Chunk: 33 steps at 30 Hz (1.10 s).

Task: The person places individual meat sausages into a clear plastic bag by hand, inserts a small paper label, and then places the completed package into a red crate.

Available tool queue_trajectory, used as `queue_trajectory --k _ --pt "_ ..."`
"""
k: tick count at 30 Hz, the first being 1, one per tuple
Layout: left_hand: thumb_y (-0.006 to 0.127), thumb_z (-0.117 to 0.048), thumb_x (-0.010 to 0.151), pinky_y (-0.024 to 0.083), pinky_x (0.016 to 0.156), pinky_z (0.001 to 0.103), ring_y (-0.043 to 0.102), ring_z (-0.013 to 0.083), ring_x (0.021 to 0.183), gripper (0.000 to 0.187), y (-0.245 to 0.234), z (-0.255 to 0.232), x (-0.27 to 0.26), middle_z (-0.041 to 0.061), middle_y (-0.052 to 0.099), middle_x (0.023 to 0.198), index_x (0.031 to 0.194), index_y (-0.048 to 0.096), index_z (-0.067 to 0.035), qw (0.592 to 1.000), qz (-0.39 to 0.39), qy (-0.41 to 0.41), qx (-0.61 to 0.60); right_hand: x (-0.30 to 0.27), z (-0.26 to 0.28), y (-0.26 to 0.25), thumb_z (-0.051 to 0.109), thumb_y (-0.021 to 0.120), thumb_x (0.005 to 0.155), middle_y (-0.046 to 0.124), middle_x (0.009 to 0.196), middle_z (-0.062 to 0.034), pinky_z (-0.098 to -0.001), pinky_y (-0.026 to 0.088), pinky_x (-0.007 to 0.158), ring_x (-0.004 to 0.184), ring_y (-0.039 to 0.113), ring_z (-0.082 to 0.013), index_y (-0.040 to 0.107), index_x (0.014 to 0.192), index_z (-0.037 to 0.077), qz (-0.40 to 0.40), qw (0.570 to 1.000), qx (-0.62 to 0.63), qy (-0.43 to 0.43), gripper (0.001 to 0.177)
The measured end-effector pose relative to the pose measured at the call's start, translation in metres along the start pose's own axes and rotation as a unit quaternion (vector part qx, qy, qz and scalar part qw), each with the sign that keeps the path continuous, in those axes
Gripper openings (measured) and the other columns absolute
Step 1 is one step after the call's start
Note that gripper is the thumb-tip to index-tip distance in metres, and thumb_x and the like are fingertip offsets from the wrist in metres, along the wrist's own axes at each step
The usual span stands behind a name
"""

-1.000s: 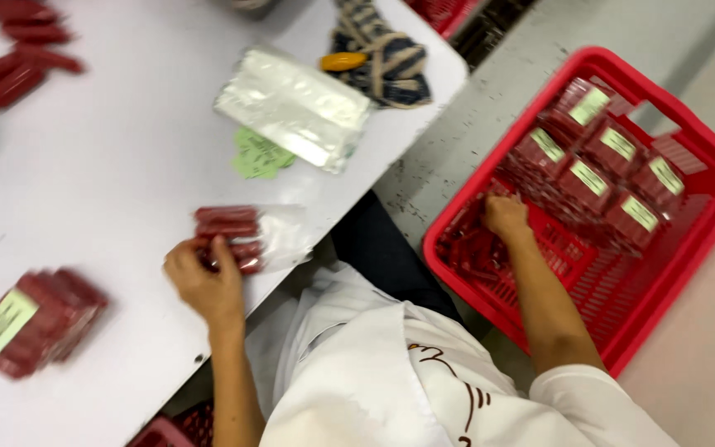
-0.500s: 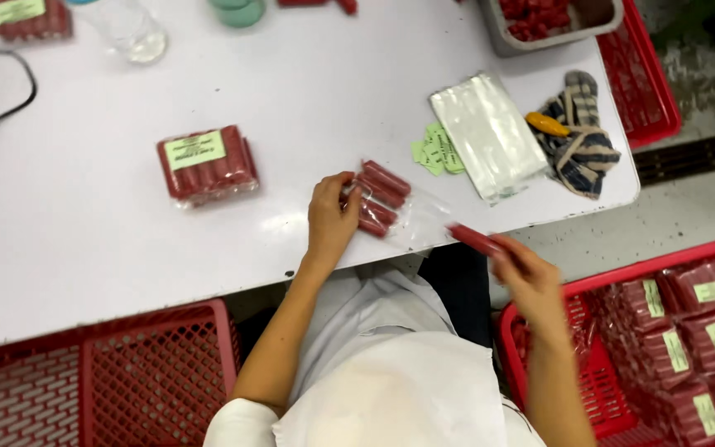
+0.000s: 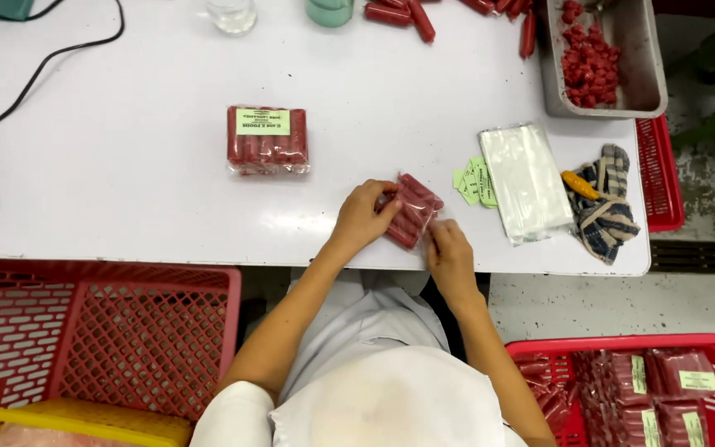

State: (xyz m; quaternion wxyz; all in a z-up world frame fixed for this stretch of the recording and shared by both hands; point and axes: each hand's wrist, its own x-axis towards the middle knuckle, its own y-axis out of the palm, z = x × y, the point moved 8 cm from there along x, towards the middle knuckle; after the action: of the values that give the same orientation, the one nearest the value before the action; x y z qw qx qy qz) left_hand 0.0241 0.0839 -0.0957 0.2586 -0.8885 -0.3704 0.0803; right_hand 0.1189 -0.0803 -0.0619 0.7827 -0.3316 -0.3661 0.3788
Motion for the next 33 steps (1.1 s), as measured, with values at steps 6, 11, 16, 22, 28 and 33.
queue_trajectory --k 6,11,16,22,28,33 --pt "0.069 -0.025 0.094 0.056 0.09 0.041 0.064 0.0283 0.106 0.028 0.002 -0.011 -0.004 0.004 0.064 0.112 0.12 0.066 -0.016 0.998 -0.059 0.01 0.026 0.006 0.044 -0.027 0.004 0.058 0.098 0.06 0.078 -0.0097 -0.0381 0.055 0.064 0.076 0.067 -0.0292 0.068 0.108 0.006 0.107 0.992 -0.062 -0.013 0.015" --pt "0.061 -0.003 0.095 0.048 0.102 0.055 0.05 0.0452 0.125 0.035 -0.022 -0.077 -0.028 0.023 0.043 0.143 0.13 0.059 -0.007 0.965 -0.216 0.11 0.104 -0.024 0.029 -0.077 0.024 0.061 0.102 0.066 0.071 -0.0071 -0.0349 0.054 0.058 0.068 0.07 -0.025 0.076 0.105 0.01 0.166 0.977 -0.07 0.113 0.021" --pt "0.063 -0.017 0.095 0.054 0.085 0.05 0.063 0.0404 0.099 0.022 -0.003 -0.129 -0.091 0.021 0.059 0.114 0.113 0.067 -0.006 0.869 -0.305 0.365 0.138 -0.032 -0.016 -0.103 0.038 0.07 0.099 0.065 0.08 -0.0036 -0.0293 0.054 0.066 0.079 0.068 -0.0212 0.071 0.108 0.013 0.035 0.979 -0.188 0.069 0.027" --pt "0.059 -0.018 0.078 0.039 0.103 0.057 0.055 0.0402 0.118 0.048 0.048 -0.106 -0.072 0.019 0.058 0.114 0.124 0.063 -0.004 0.898 -0.164 0.299 0.278 0.023 -0.011 -0.016 0.01 0.071 0.083 0.058 0.126 -0.0257 -0.0521 0.051 0.081 0.102 0.063 -0.0437 0.06 0.14 0.01 -0.02 0.986 -0.045 -0.157 0.059" --pt "0.054 -0.003 0.093 0.05 0.079 0.042 0.062 0.0333 0.093 0.015 -0.014 -0.111 -0.095 0.012 0.057 0.092 0.097 0.068 -0.004 0.879 -0.21 0.345 0.254 0.02 0.012 -0.001 0.03 0.071 0.087 0.056 0.126 -0.0113 -0.0425 0.048 0.077 0.107 0.06 -0.0304 0.059 0.135 0.02 -0.012 0.985 -0.133 -0.109 0.051" --pt "0.054 -0.005 0.092 0.044 0.055 0.035 0.057 0.0244 0.068 0.016 0.015 -0.083 -0.105 0.007 0.055 0.082 0.102 0.067 -0.004 0.886 -0.157 0.324 0.291 0.032 0.022 0.014 0.027 0.061 0.095 0.052 0.136 -0.0133 -0.0452 0.047 0.077 0.114 0.055 -0.0353 0.055 0.143 0.021 -0.003 0.982 -0.154 -0.105 0.049"
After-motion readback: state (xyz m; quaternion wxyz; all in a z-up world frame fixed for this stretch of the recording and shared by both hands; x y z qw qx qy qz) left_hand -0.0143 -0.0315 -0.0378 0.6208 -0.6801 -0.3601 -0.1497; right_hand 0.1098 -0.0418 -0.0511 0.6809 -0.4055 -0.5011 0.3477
